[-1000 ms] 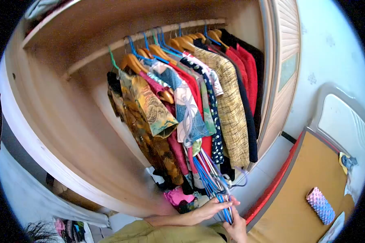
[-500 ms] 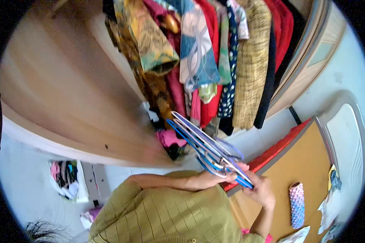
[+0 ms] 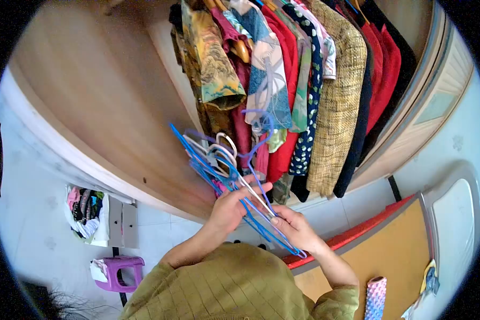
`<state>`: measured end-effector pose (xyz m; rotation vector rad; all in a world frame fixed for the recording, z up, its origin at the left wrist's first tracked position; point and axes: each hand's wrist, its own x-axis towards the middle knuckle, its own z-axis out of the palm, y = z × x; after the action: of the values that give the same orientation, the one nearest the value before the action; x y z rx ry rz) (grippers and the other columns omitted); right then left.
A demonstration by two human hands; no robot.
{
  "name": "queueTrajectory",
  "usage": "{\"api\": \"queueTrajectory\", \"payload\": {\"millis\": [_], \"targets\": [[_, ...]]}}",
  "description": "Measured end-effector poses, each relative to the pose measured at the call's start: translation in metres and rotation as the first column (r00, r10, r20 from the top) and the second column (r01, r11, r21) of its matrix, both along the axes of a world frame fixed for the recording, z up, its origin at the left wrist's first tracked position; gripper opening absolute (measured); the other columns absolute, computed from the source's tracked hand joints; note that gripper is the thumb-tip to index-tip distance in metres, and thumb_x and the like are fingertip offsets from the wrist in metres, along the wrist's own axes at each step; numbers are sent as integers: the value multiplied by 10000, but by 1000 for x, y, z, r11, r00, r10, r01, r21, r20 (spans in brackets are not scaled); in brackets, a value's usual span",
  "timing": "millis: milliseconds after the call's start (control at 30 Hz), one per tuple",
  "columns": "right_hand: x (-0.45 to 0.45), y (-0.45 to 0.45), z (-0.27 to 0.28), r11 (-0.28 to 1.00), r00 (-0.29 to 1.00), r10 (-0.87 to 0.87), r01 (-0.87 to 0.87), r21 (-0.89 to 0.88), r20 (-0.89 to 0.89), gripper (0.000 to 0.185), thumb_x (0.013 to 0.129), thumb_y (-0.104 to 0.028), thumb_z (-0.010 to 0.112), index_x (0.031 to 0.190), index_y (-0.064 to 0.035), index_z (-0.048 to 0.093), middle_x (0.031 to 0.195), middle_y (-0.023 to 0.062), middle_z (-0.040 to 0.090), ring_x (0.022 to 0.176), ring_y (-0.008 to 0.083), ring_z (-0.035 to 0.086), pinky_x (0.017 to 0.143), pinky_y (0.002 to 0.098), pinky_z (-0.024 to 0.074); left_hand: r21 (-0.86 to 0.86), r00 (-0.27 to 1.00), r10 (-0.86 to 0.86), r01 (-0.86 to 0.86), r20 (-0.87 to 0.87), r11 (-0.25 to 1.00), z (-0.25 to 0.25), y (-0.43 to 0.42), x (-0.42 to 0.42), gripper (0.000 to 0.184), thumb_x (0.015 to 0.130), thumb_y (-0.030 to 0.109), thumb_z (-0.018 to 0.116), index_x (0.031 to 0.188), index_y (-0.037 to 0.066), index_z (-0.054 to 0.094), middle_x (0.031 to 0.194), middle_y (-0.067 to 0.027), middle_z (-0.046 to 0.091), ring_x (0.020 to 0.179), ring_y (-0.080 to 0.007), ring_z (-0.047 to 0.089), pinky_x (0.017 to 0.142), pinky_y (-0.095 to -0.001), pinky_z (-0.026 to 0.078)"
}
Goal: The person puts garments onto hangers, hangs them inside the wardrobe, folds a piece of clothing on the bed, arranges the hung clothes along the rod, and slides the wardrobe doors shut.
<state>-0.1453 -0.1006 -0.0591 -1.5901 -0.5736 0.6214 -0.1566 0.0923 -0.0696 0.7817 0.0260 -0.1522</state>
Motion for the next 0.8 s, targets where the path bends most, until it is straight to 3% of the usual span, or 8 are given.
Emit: {"api": "queueTrajectory", "payload": {"millis": [133,233,300,433,500,600,733,800], "targets": [[-2,35,-5,976,998,-31,43,212,-57,269,896,-112,494,1149,-22,477,856,10,567,745,64,492,644,219,428,14,993,94,-95,67,995,19,17,2,413,921,264,382,1261,31,364,1220,-194,489,1031,-274,539,859,-392,447],[-1,59,8,996,971,-69,55,66,229,278,897,-124,493,1159,-36,469,778,28,567,687,67,495,597,235,430,-4,981,158,-158,109,987,36,30,5,433,938,327,338,1262,40,344,1244,-180,471,1105,-292,490,881,-402,430],[0,75,21,996,949,-76,57,70,306,275,903,-146,482,1159,-46,468,696,35,548,624,73,491,551,253,427,-76,968,196,-186,156,980,49,38,8,423,939,328,336,1246,37,354,1240,-178,473,1119,-296,479,885,-408,428],[1,106,58,990,926,-96,52,129,366,270,914,-149,452,1163,-45,461,658,33,515,596,90,491,535,259,424,-21,910,298,-305,287,952,91,56,15,409,935,328,356,1210,26,376,1169,-172,527,1020,-305,555,806,-384,483],[6,120,80,991,905,-102,55,124,414,272,915,-141,442,1169,-43,453,643,37,498,584,99,488,528,262,420,-59,881,351,-351,315,934,115,67,23,377,939,308,362,1182,23,401,1118,-179,553,885,-297,613,680,-350,529],[22,145,113,985,816,-161,97,142,556,322,900,-108,435,1217,-54,424,632,67,509,568,145,522,523,286,425,-106,820,419,-412,390,905,147,80,39,365,945,292,348,1174,13,404,1115,-186,553,806,-297,630,606,-331,541],[46,169,139,978,726,-199,108,177,659,356,880,-101,444,1231,-46,414,645,90,546,571,175,542,539,309,435,-107,769,533,-533,354,840,173,95,66,366,923,265,417,1142,-28,413,1037,-218,583,770,-281,636,582,-299,540],[56,174,149,979,770,-178,74,191,613,358,879,-111,443,1229,-38,416,649,99,555,570,185,549,550,317,441,-33,800,479,-503,361,864,177,108,83,362,906,255,455,1124,-33,431,1020,-213,593,780,-281,636,589,-302,540]]}}
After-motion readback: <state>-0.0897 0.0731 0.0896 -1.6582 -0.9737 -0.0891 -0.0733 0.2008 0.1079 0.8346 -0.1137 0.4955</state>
